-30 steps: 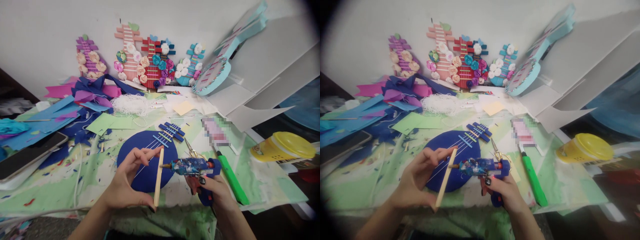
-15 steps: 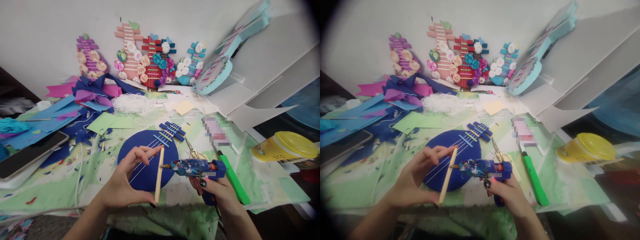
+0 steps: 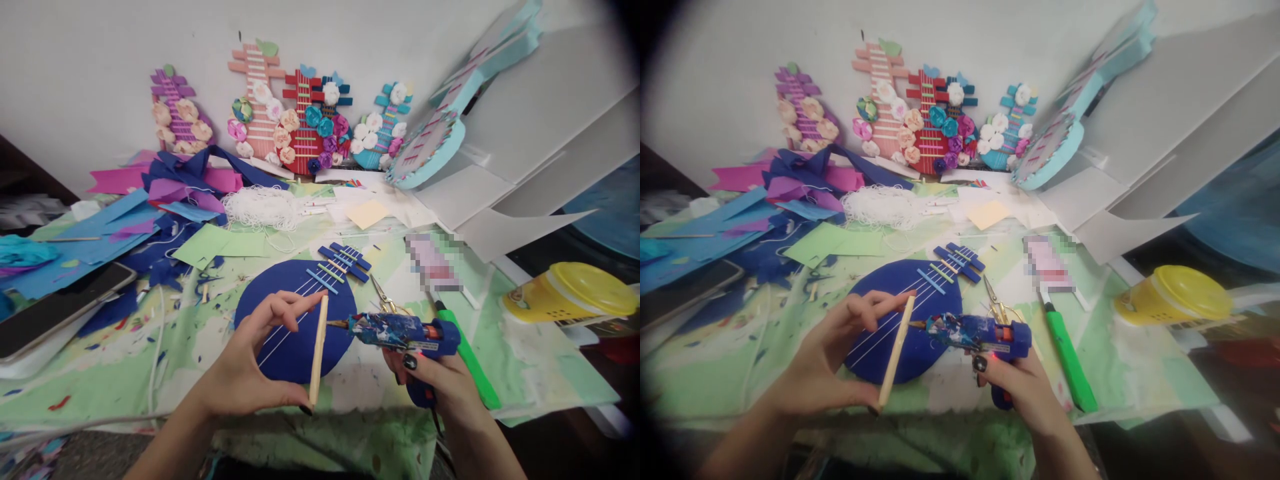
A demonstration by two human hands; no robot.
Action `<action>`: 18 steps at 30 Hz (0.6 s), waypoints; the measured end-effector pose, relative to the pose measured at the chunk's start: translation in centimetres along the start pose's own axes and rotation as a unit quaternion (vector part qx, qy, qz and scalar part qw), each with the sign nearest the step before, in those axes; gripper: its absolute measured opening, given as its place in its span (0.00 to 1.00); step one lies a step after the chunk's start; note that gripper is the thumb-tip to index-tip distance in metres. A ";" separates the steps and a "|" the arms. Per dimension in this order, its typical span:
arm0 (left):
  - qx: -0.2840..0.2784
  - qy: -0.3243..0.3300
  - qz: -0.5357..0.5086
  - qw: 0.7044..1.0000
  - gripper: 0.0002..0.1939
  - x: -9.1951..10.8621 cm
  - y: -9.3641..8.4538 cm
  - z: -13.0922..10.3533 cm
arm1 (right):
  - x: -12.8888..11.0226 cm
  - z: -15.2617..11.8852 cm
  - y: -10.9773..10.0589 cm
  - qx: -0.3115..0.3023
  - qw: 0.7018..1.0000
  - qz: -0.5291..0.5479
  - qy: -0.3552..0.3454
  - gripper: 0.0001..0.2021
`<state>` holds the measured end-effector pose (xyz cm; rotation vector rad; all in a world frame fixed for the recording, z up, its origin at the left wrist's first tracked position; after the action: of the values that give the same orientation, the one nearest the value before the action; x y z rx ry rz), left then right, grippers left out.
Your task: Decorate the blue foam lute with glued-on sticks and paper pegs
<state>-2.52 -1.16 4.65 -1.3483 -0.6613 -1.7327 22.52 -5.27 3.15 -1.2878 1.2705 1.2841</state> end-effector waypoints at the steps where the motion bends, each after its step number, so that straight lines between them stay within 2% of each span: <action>1: 0.001 -0.003 0.000 1.000 0.32 0.0 0.0 0.0 | 0.0 0.1 0.0 -0.007 1.000 0.006 -0.007 0.15; 5: -0.001 -0.006 -0.006 1.000 0.33 0.0 0.1 0.0 | 0.2 0.4 0.1 -0.035 0.999 0.015 -0.032 0.15; 8: 0.001 -0.008 -0.020 1.000 0.34 -0.2 0.2 0.0 | 0.6 0.3 0.2 -0.039 0.999 0.015 -0.009 0.13; 13: 0.005 -0.007 -0.057 0.998 0.33 -0.5 0.4 0.2 | 0.9 -0.3 0.6 -0.081 0.996 0.036 0.024 0.14; 18: 0.005 -0.004 -0.076 0.997 0.33 -0.7 0.5 0.0 | 0.5 0.2 0.6 -0.033 0.999 0.019 -0.022 0.13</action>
<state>-2.05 -1.18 4.00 -1.3276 -0.7944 -1.8422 21.92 -5.13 2.69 -1.2794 1.2361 1.3845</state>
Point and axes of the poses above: each hand's wrist, its own z-axis towards the middle knuckle, its own y-axis out of the palm, x = y × z, the point moved 2 cm from there along z, towards the middle knuckle
